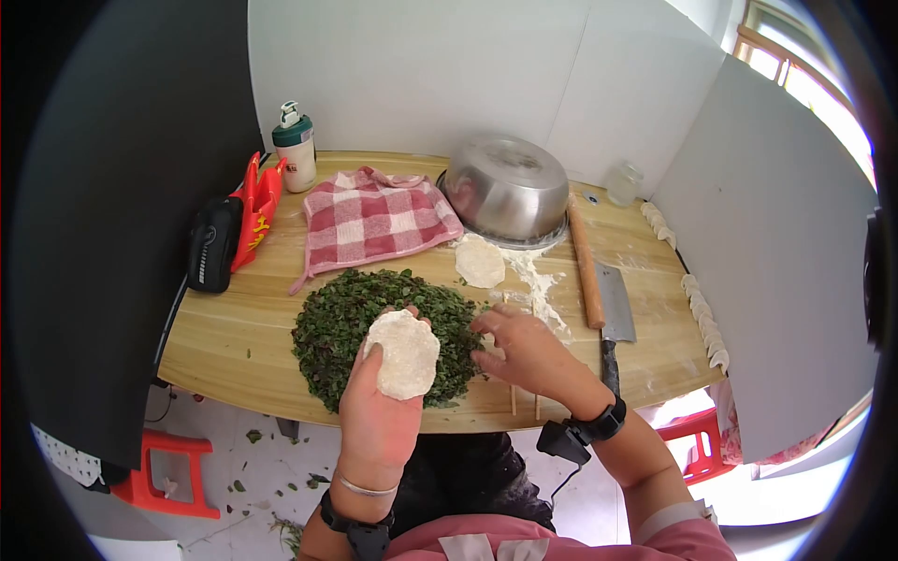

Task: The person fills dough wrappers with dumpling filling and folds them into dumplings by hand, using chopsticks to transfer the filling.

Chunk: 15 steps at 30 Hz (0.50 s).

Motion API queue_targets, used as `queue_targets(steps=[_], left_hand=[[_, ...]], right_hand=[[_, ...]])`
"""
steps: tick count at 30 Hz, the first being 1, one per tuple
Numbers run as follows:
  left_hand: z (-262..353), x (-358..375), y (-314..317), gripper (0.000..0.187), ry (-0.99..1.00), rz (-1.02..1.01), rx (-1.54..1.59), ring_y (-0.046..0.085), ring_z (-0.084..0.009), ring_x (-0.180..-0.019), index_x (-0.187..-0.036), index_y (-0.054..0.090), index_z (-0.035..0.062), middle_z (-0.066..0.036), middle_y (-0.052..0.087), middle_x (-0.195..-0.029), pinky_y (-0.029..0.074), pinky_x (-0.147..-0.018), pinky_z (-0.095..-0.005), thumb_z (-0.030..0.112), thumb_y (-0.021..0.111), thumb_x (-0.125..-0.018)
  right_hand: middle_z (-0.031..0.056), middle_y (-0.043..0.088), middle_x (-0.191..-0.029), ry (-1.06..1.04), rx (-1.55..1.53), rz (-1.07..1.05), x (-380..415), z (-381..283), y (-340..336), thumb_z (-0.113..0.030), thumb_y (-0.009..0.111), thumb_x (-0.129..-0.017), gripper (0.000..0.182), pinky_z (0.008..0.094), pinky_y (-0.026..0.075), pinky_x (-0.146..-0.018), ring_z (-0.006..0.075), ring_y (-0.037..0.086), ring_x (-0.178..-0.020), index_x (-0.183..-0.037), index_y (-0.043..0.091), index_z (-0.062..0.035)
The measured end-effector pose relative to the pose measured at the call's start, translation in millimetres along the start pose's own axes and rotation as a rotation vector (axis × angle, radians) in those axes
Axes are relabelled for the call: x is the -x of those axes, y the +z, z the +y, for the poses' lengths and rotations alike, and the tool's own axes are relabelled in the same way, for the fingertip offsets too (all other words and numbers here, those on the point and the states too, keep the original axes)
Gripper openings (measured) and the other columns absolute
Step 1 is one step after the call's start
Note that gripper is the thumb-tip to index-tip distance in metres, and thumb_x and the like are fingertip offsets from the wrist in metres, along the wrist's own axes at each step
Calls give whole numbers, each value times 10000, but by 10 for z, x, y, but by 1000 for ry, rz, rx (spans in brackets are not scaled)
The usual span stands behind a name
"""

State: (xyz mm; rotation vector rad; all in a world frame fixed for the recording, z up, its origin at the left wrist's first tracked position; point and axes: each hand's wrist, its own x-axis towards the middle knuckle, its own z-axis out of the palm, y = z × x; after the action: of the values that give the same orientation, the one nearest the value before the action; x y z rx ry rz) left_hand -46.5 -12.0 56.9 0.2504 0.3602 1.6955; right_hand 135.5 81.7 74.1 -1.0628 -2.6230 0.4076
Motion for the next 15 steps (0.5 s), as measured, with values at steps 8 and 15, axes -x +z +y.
queue_targets(steps=[8,15], left_hand=[[-137,89,143,419,-150,-67,-169,471,-250,-1253,-1385,372,41,-146,470,-1346,386,-1058,-403,133,407,-978],[-238,89,43,460,-225,-45,-34,470,-232,-1234,-1348,396,32,-110,492,-1324,375,-1049,-394,320,379,-990]], right_hand=[[38,631,-839,89,-674,6,-90,-274,-161,-195,674,-870,225,276,460,-676,118,569,-773,-993,657,-7],[59,617,-833,-66,-553,381,-89,-330,-264,-132,701,-813,161,292,473,-624,169,586,-718,-940,667,-38]])
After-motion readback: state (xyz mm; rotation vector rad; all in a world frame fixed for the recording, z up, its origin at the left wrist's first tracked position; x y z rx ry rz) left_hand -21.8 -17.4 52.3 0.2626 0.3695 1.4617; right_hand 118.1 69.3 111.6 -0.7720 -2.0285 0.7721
